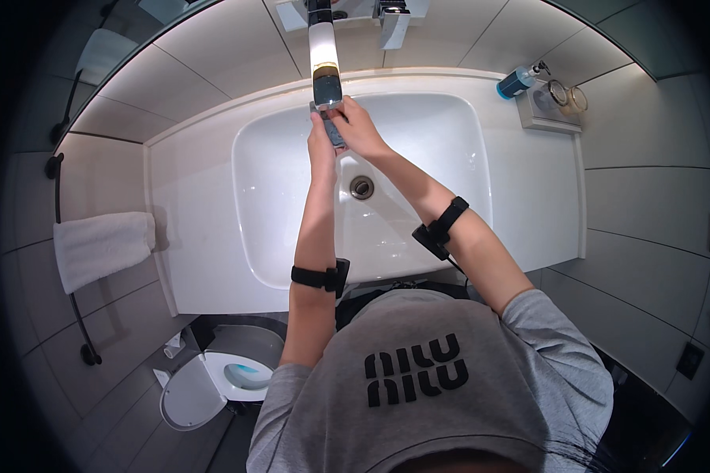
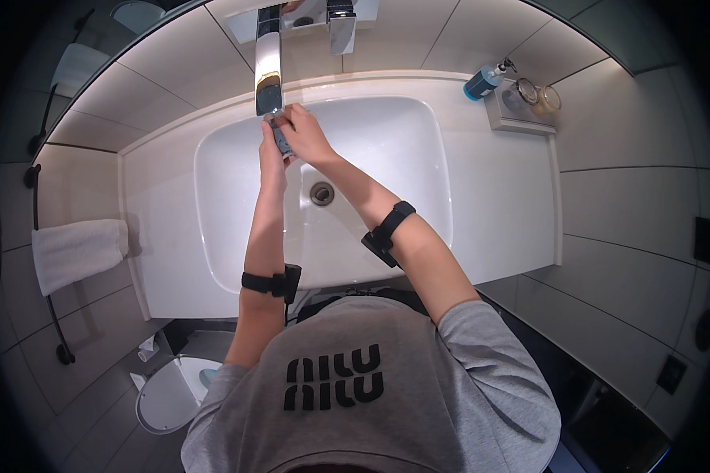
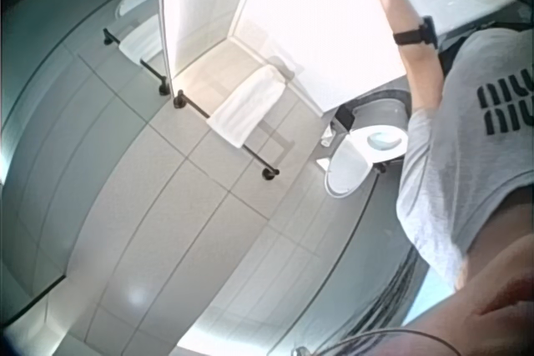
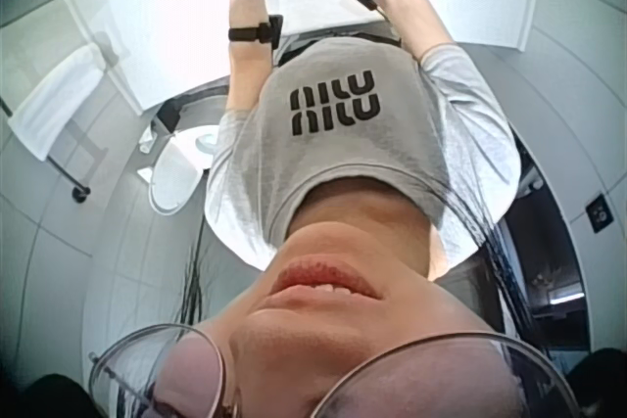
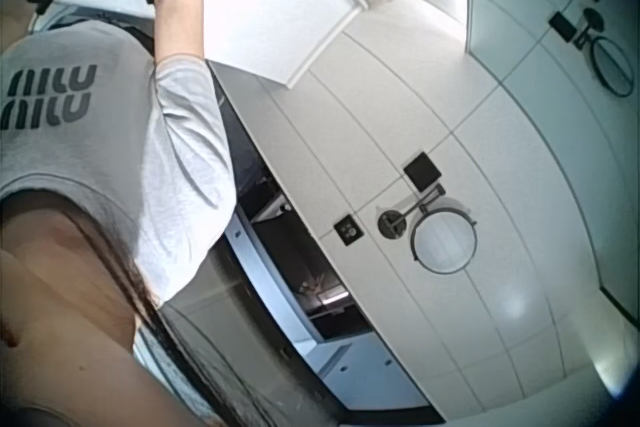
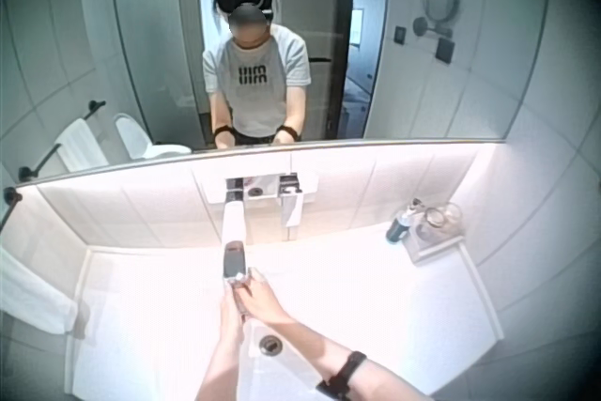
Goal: The person wets a cloth under a sink faucet, wrings it out, and then wipes a metal door handle and a frosted glass door panel in a bathroom.
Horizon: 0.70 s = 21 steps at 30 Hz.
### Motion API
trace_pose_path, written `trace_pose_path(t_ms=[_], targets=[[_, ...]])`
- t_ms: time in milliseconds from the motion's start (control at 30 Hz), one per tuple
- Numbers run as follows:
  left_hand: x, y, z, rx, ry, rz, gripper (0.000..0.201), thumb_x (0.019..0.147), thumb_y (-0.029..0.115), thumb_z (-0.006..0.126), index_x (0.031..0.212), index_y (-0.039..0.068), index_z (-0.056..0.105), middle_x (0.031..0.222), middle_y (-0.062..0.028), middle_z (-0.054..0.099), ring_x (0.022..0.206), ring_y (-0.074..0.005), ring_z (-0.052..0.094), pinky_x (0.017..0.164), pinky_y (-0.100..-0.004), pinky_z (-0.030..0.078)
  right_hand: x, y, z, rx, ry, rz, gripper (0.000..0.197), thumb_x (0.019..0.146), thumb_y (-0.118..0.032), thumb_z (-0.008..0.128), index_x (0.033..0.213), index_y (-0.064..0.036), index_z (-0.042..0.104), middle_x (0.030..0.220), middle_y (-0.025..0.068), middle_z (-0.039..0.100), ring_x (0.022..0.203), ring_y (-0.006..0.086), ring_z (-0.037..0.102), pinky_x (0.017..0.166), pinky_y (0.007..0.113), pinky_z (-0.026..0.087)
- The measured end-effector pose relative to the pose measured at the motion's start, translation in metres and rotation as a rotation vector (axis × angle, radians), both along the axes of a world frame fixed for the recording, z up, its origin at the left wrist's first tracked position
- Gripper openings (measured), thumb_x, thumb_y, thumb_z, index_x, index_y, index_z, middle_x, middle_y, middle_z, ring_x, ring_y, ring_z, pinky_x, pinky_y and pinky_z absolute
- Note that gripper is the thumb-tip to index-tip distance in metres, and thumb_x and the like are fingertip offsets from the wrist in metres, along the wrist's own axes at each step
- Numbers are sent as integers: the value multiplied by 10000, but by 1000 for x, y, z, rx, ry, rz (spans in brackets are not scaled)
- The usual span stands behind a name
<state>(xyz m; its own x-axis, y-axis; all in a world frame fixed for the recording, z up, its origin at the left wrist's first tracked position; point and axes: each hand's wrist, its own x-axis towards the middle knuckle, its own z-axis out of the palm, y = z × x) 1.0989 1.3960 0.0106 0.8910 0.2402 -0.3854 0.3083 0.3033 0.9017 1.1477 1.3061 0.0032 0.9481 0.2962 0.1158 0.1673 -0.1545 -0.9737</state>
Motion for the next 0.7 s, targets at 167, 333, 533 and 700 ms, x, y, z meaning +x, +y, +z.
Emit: trace_pose_path(t_ms=[167,333,533,700], targets=[[3,3,-1,-160,49,70,616,922,636,258,1037,99,537,782,-4,555,606,-87,514,464,-241,380,-6,7,9,-76,-241,40,310,903,-260,516,1056,-1,590,1043,133,584,892,305,583,813,356,456],[2,-2,3,-238,123,39,584,907,667,241,910,147,506,568,42,437,406,-63,357,375,-222,223,-5,3,7,71,153,133,335,904,-296,507,1087,-27,586,940,137,621,862,328,594,813,387,458],[3,5,-14,-97,158,4,644,889,691,260,797,116,535,551,36,434,412,-70,357,381,-227,227,-1,10,13,-424,-136,67,278,898,-264,461,946,-25,595,869,181,633,825,340,610,717,412,476],[2,-17,8,175,-64,150,642,923,626,284,767,63,551,523,28,429,424,-74,359,380,-241,252,-2,14,25,-434,93,-10,353,900,-306,444,754,-26,601,698,154,641,667,348,613,611,449,473]])
